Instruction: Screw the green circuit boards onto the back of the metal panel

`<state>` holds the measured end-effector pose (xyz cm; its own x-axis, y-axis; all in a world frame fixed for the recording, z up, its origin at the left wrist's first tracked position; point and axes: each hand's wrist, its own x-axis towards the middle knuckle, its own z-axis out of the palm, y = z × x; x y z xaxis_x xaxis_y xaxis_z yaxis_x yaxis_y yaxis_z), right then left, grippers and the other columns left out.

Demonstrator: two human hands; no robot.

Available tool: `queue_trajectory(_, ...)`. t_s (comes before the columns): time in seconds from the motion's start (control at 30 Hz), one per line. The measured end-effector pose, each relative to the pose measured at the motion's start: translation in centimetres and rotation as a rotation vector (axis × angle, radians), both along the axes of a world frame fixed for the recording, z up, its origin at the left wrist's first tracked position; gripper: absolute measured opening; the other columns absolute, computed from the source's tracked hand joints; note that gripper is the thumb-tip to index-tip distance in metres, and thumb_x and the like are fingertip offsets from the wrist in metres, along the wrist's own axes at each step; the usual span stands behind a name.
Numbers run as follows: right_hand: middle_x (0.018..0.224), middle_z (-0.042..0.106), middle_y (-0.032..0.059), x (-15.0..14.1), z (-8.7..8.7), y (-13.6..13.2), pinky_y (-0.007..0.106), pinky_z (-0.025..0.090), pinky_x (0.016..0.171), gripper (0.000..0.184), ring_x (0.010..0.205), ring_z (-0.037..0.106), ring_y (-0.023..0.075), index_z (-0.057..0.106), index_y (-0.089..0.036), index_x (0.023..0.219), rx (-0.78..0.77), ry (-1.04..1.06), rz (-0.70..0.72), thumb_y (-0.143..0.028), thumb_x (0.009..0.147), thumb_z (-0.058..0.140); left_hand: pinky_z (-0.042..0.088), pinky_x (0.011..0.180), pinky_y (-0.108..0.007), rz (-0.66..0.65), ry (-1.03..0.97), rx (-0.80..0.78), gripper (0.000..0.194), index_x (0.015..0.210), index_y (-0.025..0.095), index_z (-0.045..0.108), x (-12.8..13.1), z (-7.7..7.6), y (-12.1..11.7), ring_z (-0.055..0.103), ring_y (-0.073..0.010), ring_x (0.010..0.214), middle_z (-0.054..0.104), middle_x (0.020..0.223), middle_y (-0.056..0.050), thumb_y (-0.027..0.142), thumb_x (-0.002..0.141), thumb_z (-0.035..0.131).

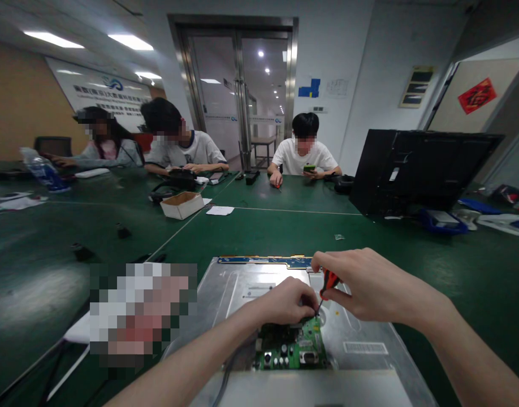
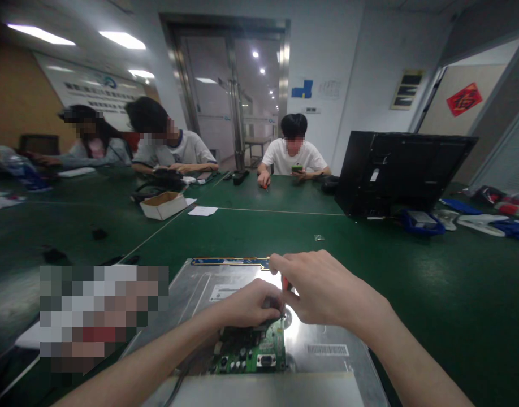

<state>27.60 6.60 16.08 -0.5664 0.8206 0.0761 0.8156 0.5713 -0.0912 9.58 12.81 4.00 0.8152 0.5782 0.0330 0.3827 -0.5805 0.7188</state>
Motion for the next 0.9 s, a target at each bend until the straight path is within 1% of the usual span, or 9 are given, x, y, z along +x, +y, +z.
queue_trajectory(0.1,0.082,0.074,0.0026,-0.1,-0.1,0.4,0.027,0.031,0.054,0.016,0.072,0.069,0.0228,0.063,-0.024,0.097,0.052,-0.071,-0.074,-0.038,0.089,0.064,0.044,0.065,-0.022,0.005,0.001,0.001,0.019,0.083,0.014,0.075,0.0,0.0,0.0,0.063,-0.0153,0.069,0.072,0.074,-0.001,0.002,0.074,0.063)
queue_trajectory(0.17,0.074,0.072,0.0042,-0.1,-0.1,0.6,0.027,0.028,0.052,0.02,0.067,0.069,0.0232,0.066,-0.024,0.091,0.071,-0.125,-0.118,-0.042,0.092,0.059,0.045,0.067,-0.022,0.008,0.008,0.001,0.02,0.084,0.016,0.076,-0.1,-0.1,0.1,0.064,-0.0157,0.07,0.073,0.076,-0.001,0.004,0.075,0.063)
queue_trajectory(0.23,0.07,0.071,0.0043,-0.2,-0.1,0.8,0.027,0.025,0.051,0.02,0.065,0.068,0.0228,0.066,-0.023,0.089,0.074,-0.154,-0.13,-0.039,0.095,0.055,0.046,0.068,-0.023,0.007,0.015,0.003,0.019,0.083,0.017,0.076,-0.1,-0.2,0.1,0.065,-0.0161,0.072,0.073,0.078,-0.001,0.005,0.075,0.063)
queue_trajectory(0.33,0.075,0.072,0.0027,-0.2,-0.1,0.7,0.027,0.025,0.052,0.01,0.067,0.068,0.0218,0.06,-0.023,0.099,0.045,-0.125,-0.116,-0.028,0.091,0.058,0.046,0.068,-0.023,0.001,0.018,0.004,0.019,0.082,0.017,0.077,-0.1,-0.4,0.2,0.064,-0.0161,0.072,0.073,0.077,-0.001,0.006,0.075,0.063)
queue_trajectory(0.5,0.087,0.071,0.0,-0.1,0.1,-0.1,0.027,0.031,0.055,0.025,0.07,0.065,0.0183,0.052,-0.023,0.108,-0.027,0.001,-0.023,-0.019,0.084,0.06,0.045,0.066,-0.022,-0.005,0.009,0.004,0.021,0.085,0.017,0.077,-0.1,-0.4,0.2,0.063,-0.015,0.069,0.072,0.075,0.0,0.006,0.074,0.063)
queue_trajectory(0.6,0.087,0.071,-0.0002,0.0,0.2,-0.3,0.027,0.031,0.055,0.021,0.072,0.065,0.019,0.054,-0.024,0.104,-0.019,0.001,-0.005,-0.021,0.084,0.061,0.045,0.064,-0.022,-0.005,-0.001,0.004,0.02,0.084,0.016,0.076,-0.1,-0.3,0.1,0.062,-0.0149,0.068,0.071,0.073,0.001,0.005,0.074,0.063)
queue_trajectory(0.67,0.086,0.072,0.0008,0.0,0.2,-0.1,0.027,0.031,0.055,0.017,0.072,0.066,0.0206,0.057,-0.024,0.102,0.007,-0.025,-0.028,-0.03,0.087,0.063,0.045,0.065,-0.022,-0.005,-0.007,0.004,0.019,0.082,0.015,0.075,-0.1,-0.2,0.1,0.062,-0.015,0.068,0.071,0.072,0.0,0.004,0.073,0.063)
queue_trajectory(0.77,0.08,0.073,0.0027,0.0,0.0,0.4,0.027,0.029,0.053,0.019,0.069,0.067,0.0217,0.063,-0.025,0.096,0.04,-0.082,-0.078,-0.043,0.092,0.06,0.045,0.067,-0.023,0.001,-0.007,0.007,0.02,0.083,0.014,0.075,0.0,-0.1,0.0,0.064,-0.0157,0.071,0.072,0.075,-0.001,0.002,0.073,0.063)
queue_trajectory(0.9,0.072,0.071,0.0029,0.0,-0.1,0.7,0.027,0.027,0.053,0.015,0.066,0.067,0.0203,0.064,-0.023,0.087,0.054,-0.139,-0.09,-0.032,0.095,0.054,0.045,0.07,-0.024,0.009,0.011,0.015,0.017,0.08,0.016,0.076,0.0,-0.3,0.1,0.065,-0.0169,0.074,0.073,0.078,-0.001,0.006,0.074,0.064)
